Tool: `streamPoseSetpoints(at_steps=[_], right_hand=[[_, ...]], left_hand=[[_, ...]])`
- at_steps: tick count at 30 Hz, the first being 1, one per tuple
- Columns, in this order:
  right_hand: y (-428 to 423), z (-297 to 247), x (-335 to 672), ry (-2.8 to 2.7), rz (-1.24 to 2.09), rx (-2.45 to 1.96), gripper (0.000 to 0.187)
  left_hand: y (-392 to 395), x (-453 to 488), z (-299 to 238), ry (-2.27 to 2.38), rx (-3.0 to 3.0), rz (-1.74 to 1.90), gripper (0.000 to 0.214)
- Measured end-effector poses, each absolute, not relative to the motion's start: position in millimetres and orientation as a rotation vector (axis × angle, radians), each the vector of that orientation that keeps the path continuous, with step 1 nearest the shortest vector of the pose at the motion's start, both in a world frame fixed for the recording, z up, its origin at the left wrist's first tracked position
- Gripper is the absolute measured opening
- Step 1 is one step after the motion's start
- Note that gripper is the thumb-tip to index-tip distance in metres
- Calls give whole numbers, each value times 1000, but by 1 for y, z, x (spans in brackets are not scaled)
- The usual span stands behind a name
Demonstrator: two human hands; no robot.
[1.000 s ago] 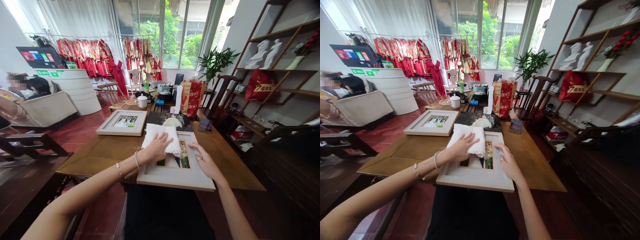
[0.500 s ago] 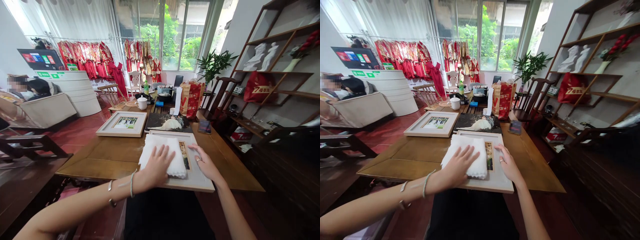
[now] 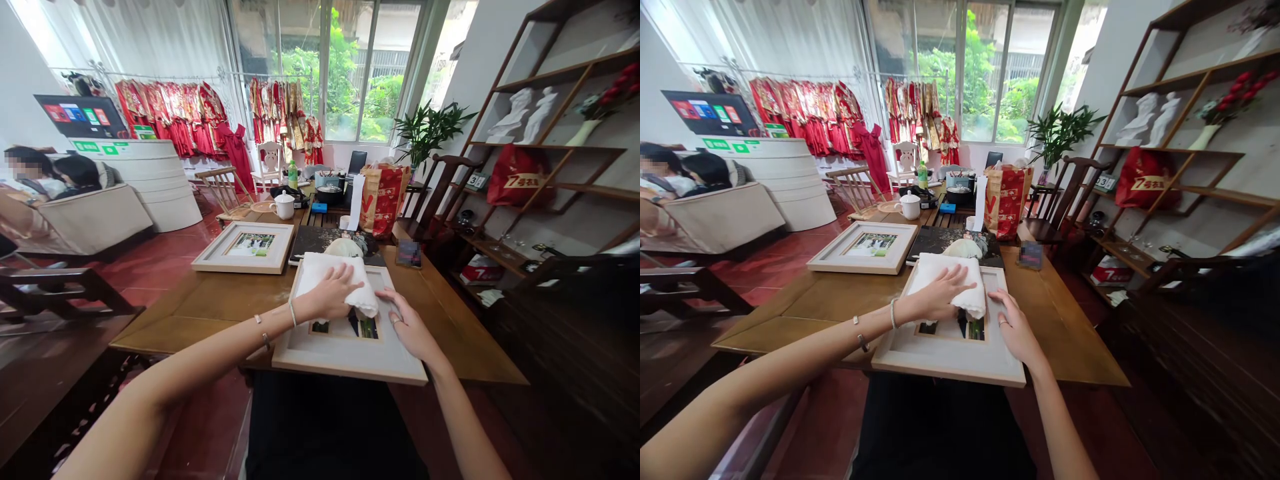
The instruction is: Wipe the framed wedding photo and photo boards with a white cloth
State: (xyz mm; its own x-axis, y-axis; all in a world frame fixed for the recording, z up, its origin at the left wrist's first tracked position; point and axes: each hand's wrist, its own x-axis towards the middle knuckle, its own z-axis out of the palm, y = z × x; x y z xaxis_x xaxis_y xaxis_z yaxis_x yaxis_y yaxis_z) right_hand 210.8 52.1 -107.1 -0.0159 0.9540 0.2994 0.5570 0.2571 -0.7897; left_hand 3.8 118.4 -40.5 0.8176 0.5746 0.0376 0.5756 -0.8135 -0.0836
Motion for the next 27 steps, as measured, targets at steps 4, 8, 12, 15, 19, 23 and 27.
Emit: streamPoseSetpoints(at_steps=[4,8,12,15,19,23,27], right_hand=[[53,-109,214,-1678,597,-1393,44],[52,-111,217,-1670,604,-1390,45],[51,-110,217,-1655,610,-1394,45],[50,-108,215,-1654,627,-1417,45],[50,-106,213,-1668,632,-1423,44],[54,-109,211,-1680,627,-1408,44],[56,-112,207,-1673,622,-1400,44]], left_hand=[[81,-4,-29,-863,-3027,123,61],[23,-14,-14,-987,-2994,350,64],[-4,-26,-11,-1218,-2787,504,61],[13,-32,-19,-1257,-2725,426,62],[67,-37,-34,-1193,-2673,164,64],[117,-36,-46,-1294,-2625,-98,69],[139,-32,-50,-1343,-2658,-106,69]])
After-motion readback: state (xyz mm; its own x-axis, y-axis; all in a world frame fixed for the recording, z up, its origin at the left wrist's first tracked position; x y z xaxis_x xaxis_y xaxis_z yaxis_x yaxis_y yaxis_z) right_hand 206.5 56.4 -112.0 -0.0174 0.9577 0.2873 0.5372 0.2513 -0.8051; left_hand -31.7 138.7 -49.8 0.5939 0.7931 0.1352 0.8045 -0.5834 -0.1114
